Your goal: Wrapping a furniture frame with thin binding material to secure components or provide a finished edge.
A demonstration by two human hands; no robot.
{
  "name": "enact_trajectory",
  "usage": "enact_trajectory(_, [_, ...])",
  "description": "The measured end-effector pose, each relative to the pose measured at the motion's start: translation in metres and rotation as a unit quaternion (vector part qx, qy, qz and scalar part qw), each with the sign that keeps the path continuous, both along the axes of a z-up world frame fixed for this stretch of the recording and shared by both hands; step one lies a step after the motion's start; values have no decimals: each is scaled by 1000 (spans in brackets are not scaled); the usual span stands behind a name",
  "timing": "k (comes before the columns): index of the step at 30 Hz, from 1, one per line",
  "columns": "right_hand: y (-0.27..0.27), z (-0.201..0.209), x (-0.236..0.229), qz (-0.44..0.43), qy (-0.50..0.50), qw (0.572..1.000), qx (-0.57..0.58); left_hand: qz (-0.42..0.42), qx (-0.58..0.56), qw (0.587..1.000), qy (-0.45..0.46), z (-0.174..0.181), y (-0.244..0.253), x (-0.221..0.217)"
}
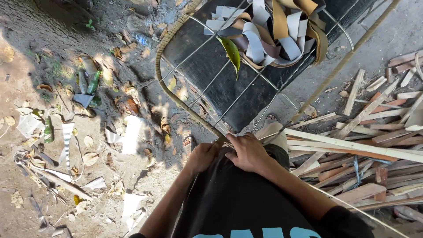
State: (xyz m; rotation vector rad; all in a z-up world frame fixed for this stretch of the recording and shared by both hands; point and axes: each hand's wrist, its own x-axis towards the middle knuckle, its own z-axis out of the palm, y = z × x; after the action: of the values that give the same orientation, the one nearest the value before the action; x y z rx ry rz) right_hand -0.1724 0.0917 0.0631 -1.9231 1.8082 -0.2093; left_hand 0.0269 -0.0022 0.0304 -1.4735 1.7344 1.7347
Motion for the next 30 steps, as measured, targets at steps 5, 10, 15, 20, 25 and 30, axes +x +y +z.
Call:
enact_trajectory(5, [-25,-6,-4,72,89,984,134,42,22,998,29,11,-7,3])
enact_trajectory(10, [-23,-12,-10,87,57,988,110,111,-5,992,57,24,1,-6])
enact_trajectory(15, [-18,-31,-13,70,38,997,24,45,-160,985,46,41,30,-13])
enact_trajectory(20, [-9,-44,-12,37,15,999,14,24,-181,983,13,-15,50,33])
enact_trajectory(25, [-19,-24,-8,35,14,999,20,-125,-164,977,-52,-58,-7,-20])
enact_trajectory(30, [-29,9,-10,-8,-32,998,57,31,-53,979,196,-85,-29,-36])
